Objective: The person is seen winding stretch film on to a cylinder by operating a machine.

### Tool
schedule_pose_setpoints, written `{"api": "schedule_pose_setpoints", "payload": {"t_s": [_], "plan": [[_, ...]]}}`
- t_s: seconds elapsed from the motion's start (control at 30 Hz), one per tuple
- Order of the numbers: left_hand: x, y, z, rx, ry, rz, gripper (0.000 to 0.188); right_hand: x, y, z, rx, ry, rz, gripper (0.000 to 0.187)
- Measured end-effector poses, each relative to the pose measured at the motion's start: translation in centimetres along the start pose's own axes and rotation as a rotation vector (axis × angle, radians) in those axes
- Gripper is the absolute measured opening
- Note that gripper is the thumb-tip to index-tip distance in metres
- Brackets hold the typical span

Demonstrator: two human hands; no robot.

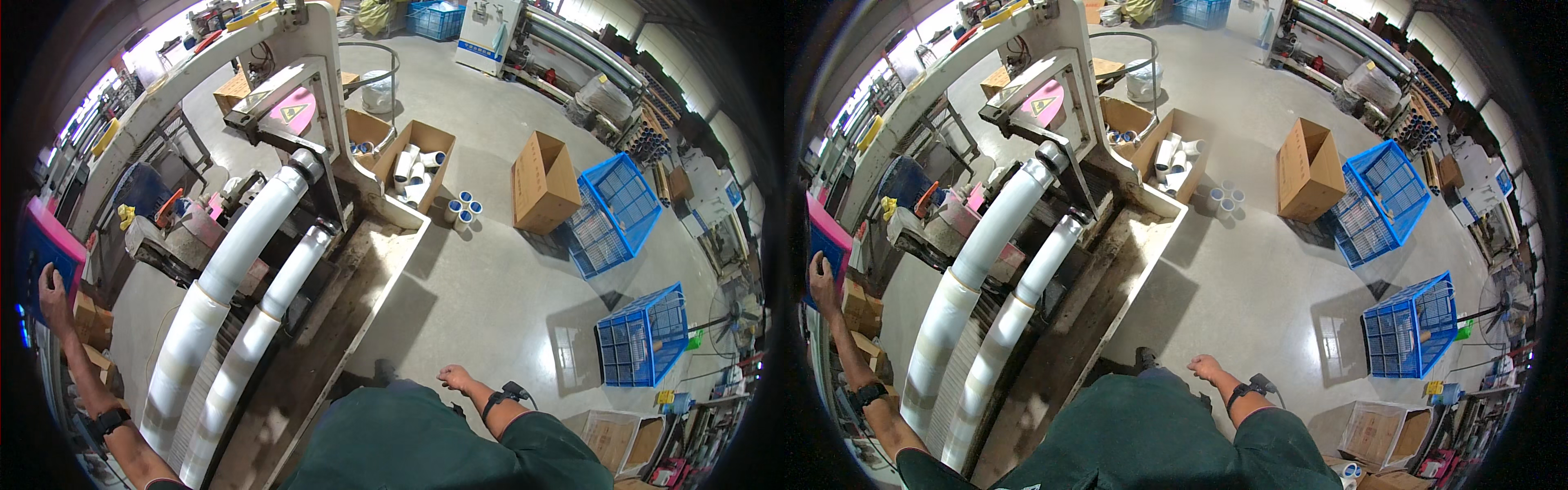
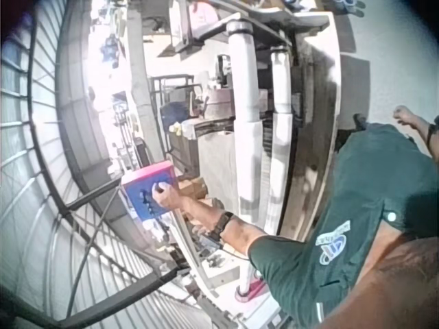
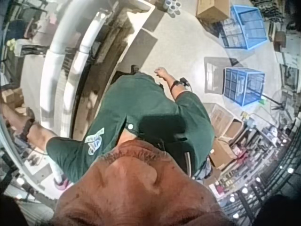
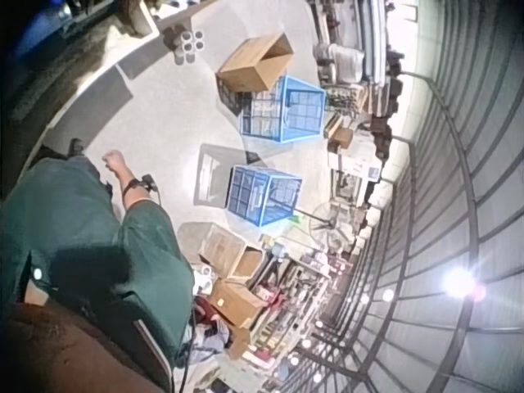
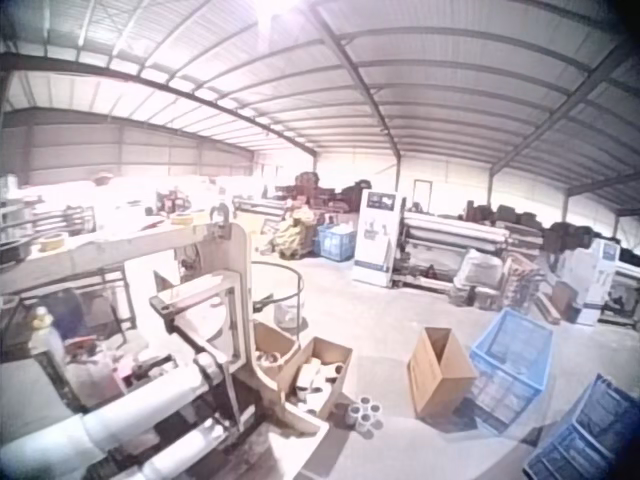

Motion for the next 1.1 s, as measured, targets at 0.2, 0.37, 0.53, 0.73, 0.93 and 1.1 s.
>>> {"api": "schedule_pose_setpoints", "payload": {"t_s": [0.2, 0.37, 0.53, 0.73, 0.93, 1.1], "plan": [[0.0, 0.1, 0.0, 0.01, 0.0, -0.013, 0.03, 0.0, -0.2, 0.4, 0.007, 0.011, 0.002, 0.03], [0.1, 0.1, 0.1, 0.007, -0.005, 0.013, 0.031, 0.0, -0.3, 0.6, -0.022, -0.006, 0.01, 0.026], [0.1, -0.2, -0.3, 0.003, 0.022, 0.0, 0.032, -0.2, -0.2, 0.5, 0.037, -0.017, -0.023, 0.029], [0.0, -0.2, -0.4, -0.024, 0.008, 0.017, 0.031, 0.3, -0.3, 0.5, -0.004, 0.001, 0.011, 0.039], [0.1, -0.4, -1.0, -0.006, -0.016, -0.002, 0.03, 0.1, -0.2, 0.3, -0.004, 0.056, 0.038, 0.031], [-0.1, -2.2, -2.6, -0.24, -0.025, -0.017, 0.028, 0.2, -0.1, -0.2, 0.082, 0.059, 0.074, 0.02]]}}
Point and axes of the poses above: each hand's wrist, its own x-axis towards the middle knuckle, its own y-axis out of the palm, z = x × y, the point moved 2 cm from there along x, towards the middle knuckle, and after that the axes turned 1 degree about z, right-handed, at the moved point
